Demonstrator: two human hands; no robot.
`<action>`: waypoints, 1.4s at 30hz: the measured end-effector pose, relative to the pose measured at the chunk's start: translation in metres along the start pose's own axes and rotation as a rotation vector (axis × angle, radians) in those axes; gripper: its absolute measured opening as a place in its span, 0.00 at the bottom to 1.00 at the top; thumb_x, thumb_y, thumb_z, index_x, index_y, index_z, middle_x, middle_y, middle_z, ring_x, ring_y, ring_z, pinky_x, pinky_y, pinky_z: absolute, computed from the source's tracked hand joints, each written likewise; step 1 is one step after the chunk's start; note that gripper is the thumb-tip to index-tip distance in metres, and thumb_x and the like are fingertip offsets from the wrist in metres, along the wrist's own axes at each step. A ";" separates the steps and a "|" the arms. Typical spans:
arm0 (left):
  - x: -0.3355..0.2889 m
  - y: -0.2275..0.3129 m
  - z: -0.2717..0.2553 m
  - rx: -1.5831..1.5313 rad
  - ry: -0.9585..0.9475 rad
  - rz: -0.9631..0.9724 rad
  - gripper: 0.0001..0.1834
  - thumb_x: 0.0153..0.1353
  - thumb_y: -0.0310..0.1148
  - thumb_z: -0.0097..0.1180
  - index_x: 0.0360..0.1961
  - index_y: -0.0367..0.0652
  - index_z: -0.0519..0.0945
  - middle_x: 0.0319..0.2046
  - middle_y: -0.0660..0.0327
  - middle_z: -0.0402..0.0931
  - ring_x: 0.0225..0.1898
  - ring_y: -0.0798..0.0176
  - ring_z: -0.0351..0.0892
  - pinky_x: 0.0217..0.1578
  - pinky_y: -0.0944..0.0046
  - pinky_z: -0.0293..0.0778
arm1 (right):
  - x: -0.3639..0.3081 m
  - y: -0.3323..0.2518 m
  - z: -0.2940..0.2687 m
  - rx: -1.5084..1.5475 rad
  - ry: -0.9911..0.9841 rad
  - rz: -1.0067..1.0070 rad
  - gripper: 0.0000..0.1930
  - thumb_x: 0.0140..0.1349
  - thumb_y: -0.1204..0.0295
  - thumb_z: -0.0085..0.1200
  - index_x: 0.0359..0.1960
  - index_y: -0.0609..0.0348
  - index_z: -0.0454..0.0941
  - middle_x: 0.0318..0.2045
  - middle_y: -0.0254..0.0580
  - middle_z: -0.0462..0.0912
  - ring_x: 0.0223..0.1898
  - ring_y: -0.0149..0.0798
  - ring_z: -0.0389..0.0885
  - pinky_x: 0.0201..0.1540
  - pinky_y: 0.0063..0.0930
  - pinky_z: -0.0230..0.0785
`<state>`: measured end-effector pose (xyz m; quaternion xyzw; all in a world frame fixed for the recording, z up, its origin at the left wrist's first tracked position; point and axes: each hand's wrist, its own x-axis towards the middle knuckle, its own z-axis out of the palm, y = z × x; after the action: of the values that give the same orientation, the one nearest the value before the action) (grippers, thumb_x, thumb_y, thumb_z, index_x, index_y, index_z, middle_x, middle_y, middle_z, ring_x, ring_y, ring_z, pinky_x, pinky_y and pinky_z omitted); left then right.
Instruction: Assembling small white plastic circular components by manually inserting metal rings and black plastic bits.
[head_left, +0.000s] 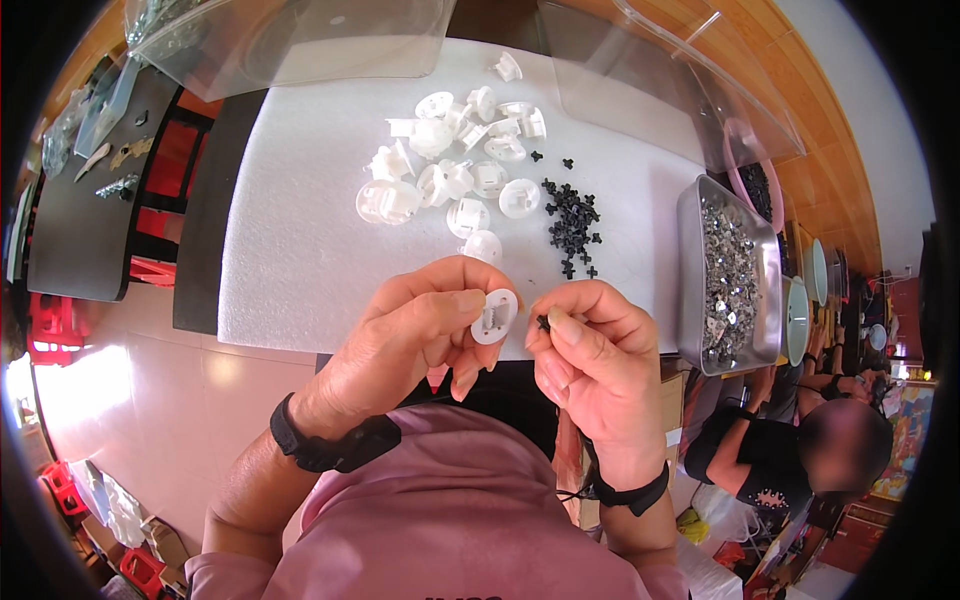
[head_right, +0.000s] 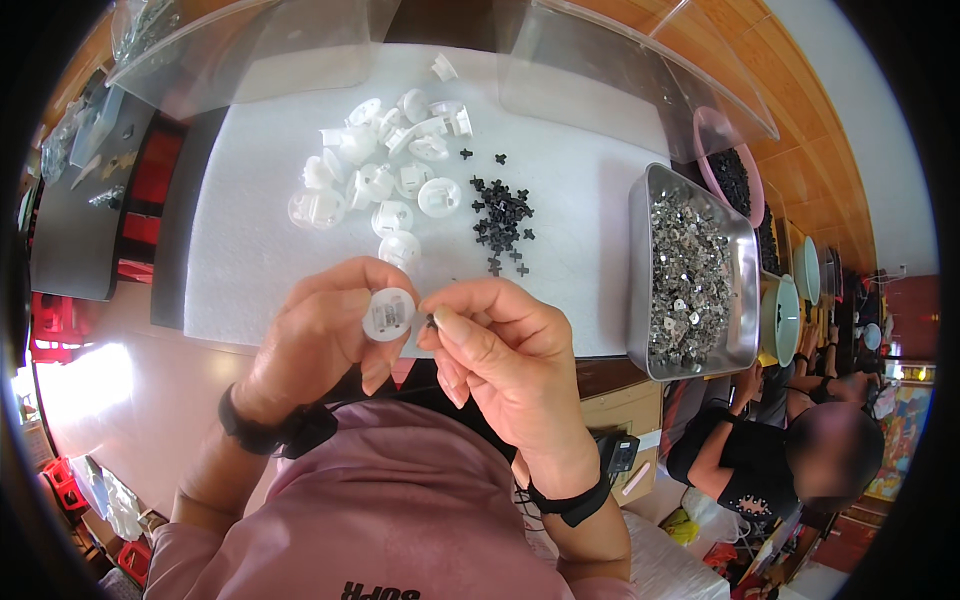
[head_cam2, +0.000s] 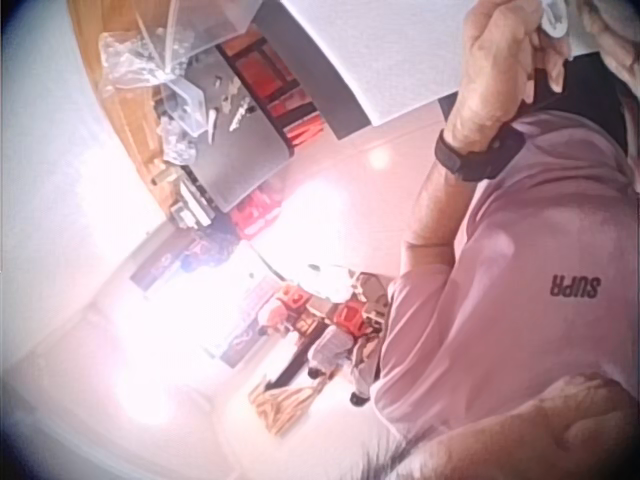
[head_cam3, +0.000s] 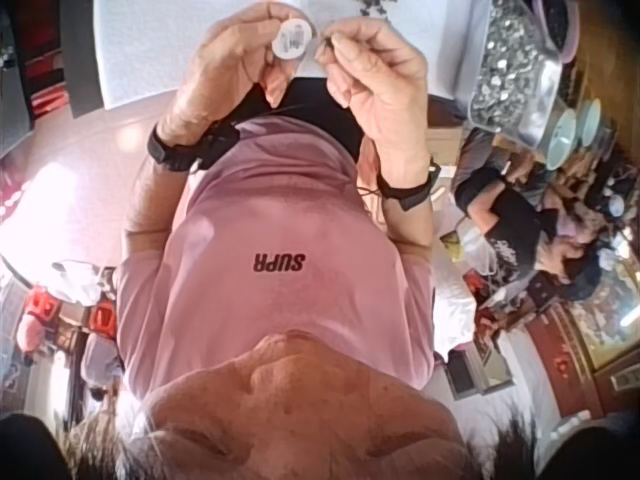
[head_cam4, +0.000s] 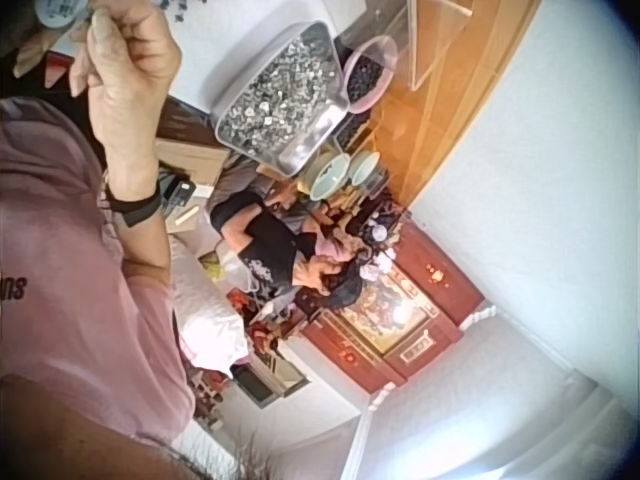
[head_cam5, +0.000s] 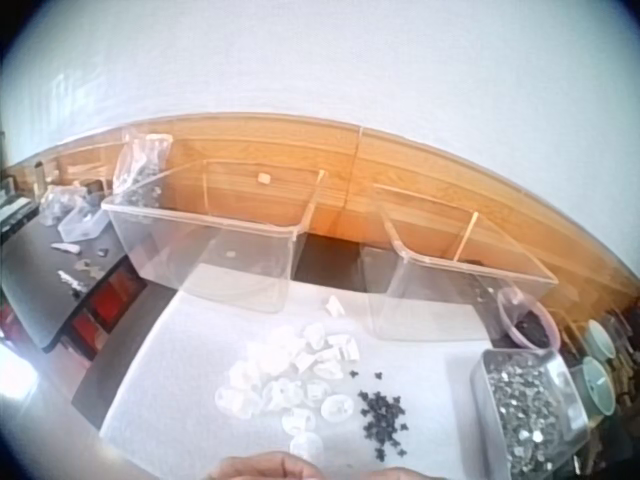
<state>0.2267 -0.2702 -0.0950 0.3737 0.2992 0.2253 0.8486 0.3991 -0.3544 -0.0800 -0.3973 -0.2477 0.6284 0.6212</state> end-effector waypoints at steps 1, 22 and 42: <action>0.000 0.000 -0.001 -0.006 -0.011 0.009 0.16 0.63 0.34 0.42 0.41 0.29 0.73 0.24 0.52 0.75 0.19 0.61 0.72 0.20 0.67 0.69 | 0.000 0.000 -0.001 0.013 -0.028 0.013 0.08 0.67 0.75 0.52 0.43 0.69 0.77 0.30 0.42 0.81 0.21 0.23 0.72 0.20 0.17 0.63; -0.001 0.002 0.000 -0.036 -0.022 -0.007 0.15 0.64 0.34 0.43 0.40 0.29 0.72 0.26 0.50 0.76 0.18 0.62 0.71 0.22 0.67 0.69 | 0.001 0.002 -0.008 0.192 -0.125 0.109 0.10 0.64 0.76 0.54 0.44 0.69 0.77 0.32 0.44 0.80 0.20 0.21 0.66 0.18 0.14 0.56; -0.001 0.002 0.001 -0.058 -0.015 -0.007 0.14 0.63 0.33 0.44 0.39 0.30 0.73 0.20 0.56 0.72 0.15 0.64 0.69 0.23 0.65 0.70 | -0.015 0.015 0.004 -0.677 0.030 -0.525 0.12 0.56 0.91 0.53 0.43 0.71 0.76 0.34 0.45 0.79 0.28 0.26 0.77 0.28 0.17 0.70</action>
<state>0.2266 -0.2703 -0.0922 0.3495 0.2876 0.2282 0.8620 0.3857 -0.3701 -0.0864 -0.5113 -0.5237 0.3262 0.5982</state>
